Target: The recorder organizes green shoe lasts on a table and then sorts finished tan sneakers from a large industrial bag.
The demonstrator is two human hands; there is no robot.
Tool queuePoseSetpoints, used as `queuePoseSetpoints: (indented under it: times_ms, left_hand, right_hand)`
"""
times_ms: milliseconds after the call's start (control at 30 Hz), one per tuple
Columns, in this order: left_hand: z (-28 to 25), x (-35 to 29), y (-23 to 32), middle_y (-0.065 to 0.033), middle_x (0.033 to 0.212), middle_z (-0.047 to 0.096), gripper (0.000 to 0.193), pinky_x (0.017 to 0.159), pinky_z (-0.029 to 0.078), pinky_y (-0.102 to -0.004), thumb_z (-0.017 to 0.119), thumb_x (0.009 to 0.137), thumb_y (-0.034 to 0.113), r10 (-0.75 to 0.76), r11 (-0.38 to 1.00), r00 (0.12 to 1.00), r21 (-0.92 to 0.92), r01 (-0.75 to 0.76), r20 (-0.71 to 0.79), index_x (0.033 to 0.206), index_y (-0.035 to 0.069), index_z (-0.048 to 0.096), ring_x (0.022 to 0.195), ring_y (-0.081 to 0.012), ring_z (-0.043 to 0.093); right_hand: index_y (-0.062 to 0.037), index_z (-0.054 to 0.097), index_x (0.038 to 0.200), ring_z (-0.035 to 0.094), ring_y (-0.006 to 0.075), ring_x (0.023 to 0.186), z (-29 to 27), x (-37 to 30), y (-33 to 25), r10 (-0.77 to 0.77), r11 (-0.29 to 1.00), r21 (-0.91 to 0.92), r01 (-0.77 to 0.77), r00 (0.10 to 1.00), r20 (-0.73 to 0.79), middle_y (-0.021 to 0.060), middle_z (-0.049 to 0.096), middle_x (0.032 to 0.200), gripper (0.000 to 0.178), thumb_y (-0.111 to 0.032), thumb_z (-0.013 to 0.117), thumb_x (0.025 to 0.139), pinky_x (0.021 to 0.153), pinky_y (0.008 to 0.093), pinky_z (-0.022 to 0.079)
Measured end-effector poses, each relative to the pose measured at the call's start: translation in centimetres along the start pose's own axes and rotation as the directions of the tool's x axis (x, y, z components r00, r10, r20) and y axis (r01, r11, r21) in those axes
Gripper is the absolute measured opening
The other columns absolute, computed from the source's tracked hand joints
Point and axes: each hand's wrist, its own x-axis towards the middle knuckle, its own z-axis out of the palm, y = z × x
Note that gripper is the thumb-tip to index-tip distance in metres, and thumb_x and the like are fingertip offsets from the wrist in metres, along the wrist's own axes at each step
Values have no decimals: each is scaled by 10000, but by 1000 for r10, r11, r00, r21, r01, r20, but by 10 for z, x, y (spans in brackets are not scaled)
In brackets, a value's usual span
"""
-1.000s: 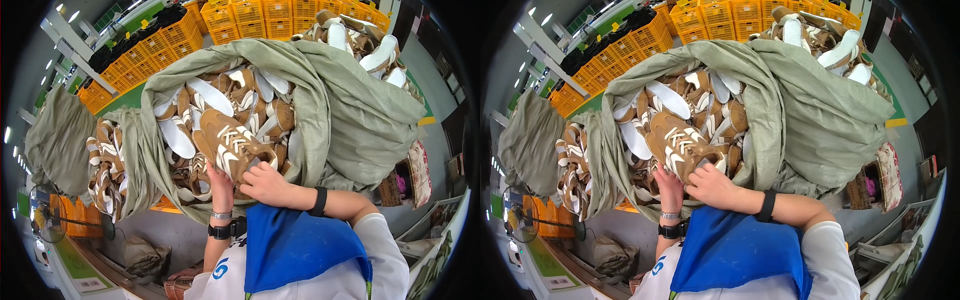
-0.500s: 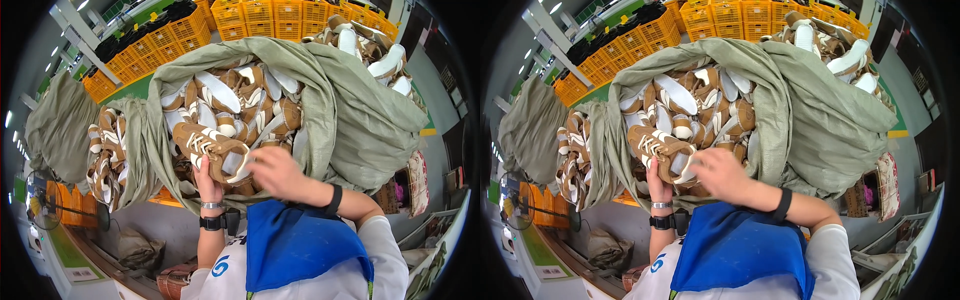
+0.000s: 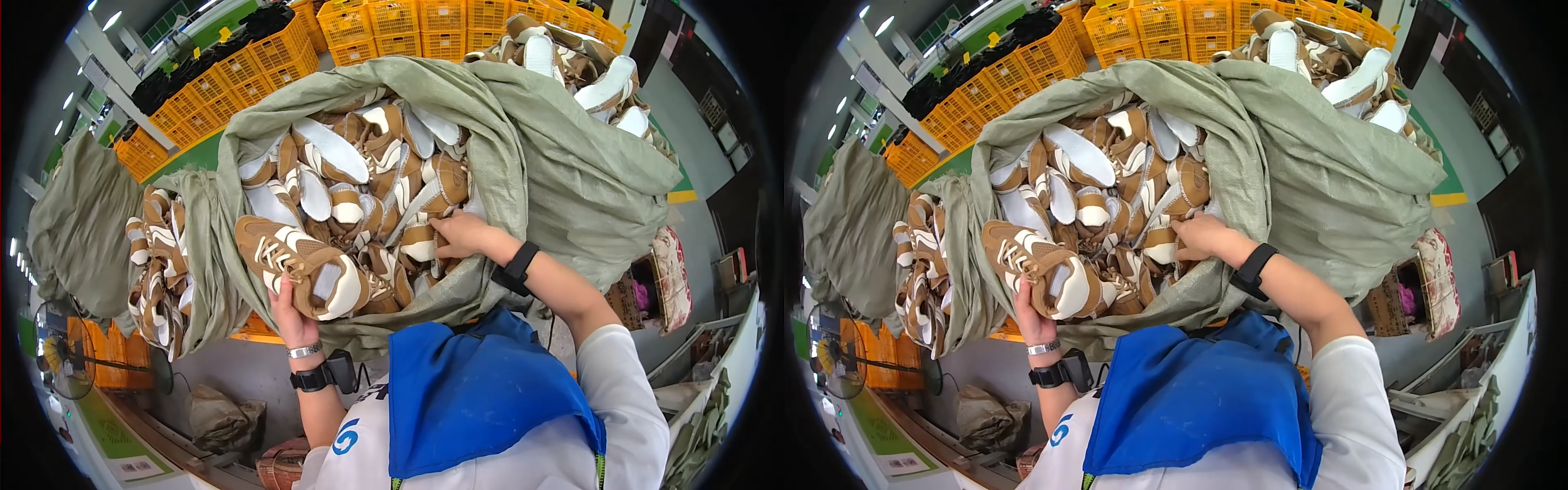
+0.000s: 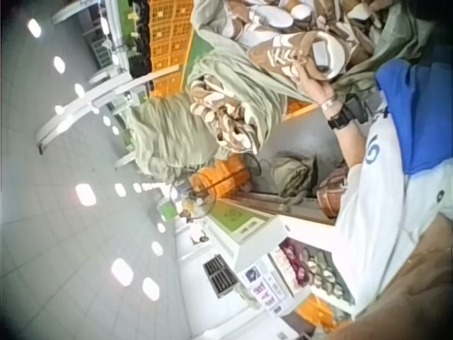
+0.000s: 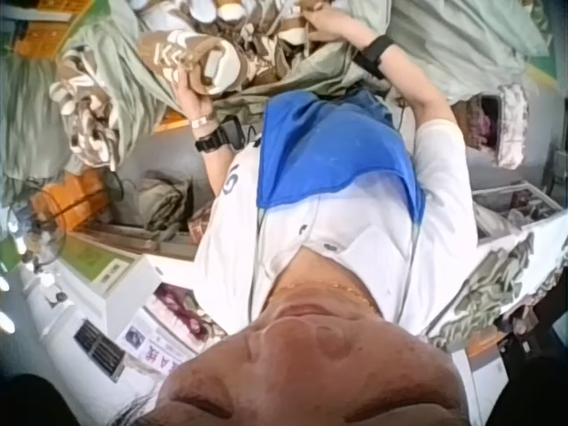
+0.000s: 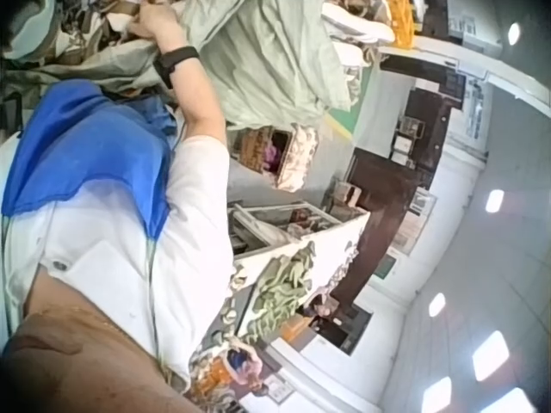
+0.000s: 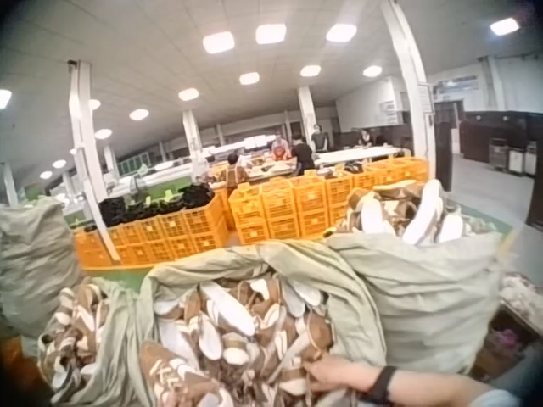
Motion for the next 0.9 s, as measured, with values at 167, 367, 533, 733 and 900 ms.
queuePoseSetpoints:
  times_ms: [167,367,533,733,900]
  left_hand:
    - [-4,-10,-5,-73,1153,515,396,863,434,-321,526,865,110,-1,1000,1000,29,2,-15,1232,45,392,1019,-186,522]
    - [4,-24,-7,-87,1168,504,413,873,423,-325,527,861,104,-25,998,1000,63,25,10,1239,31,377,1025,-186,517]
    - [2,-36,-6,-92,1166,504,418,878,420,-326,526,858,98,-33,998,999,55,34,-16,1240,28,372,1024,-193,517]
    - [-4,-47,-4,-104,1158,497,422,860,430,-322,547,848,101,-40,997,998,61,43,-43,1224,23,371,1015,-192,516]
    - [-2,-54,-4,-99,1146,500,427,855,434,-320,554,843,101,-26,999,999,47,28,-43,1222,25,373,1005,-187,517]
  right_hand:
    - [-34,445,1207,541,354,927,9,-19,-19,-125,991,-49,121,988,-86,178,568,1022,665,-432,640,712,805,404,445]
    - [-88,590,1005,525,324,962,-23,25,34,-183,862,-501,-74,877,-444,156,554,963,308,-148,590,703,766,446,419]
    - [-174,534,1132,497,299,982,-62,46,24,140,911,-347,-224,958,-250,175,456,1185,469,-129,617,673,790,396,415]
    - [-157,555,1050,501,290,1004,-109,56,63,70,817,-403,-413,764,-641,132,507,1083,397,-226,639,669,813,415,395]
    - [-119,585,1014,419,308,1084,-118,64,83,271,888,-135,-440,738,-618,139,463,1146,449,-318,677,622,877,459,344]
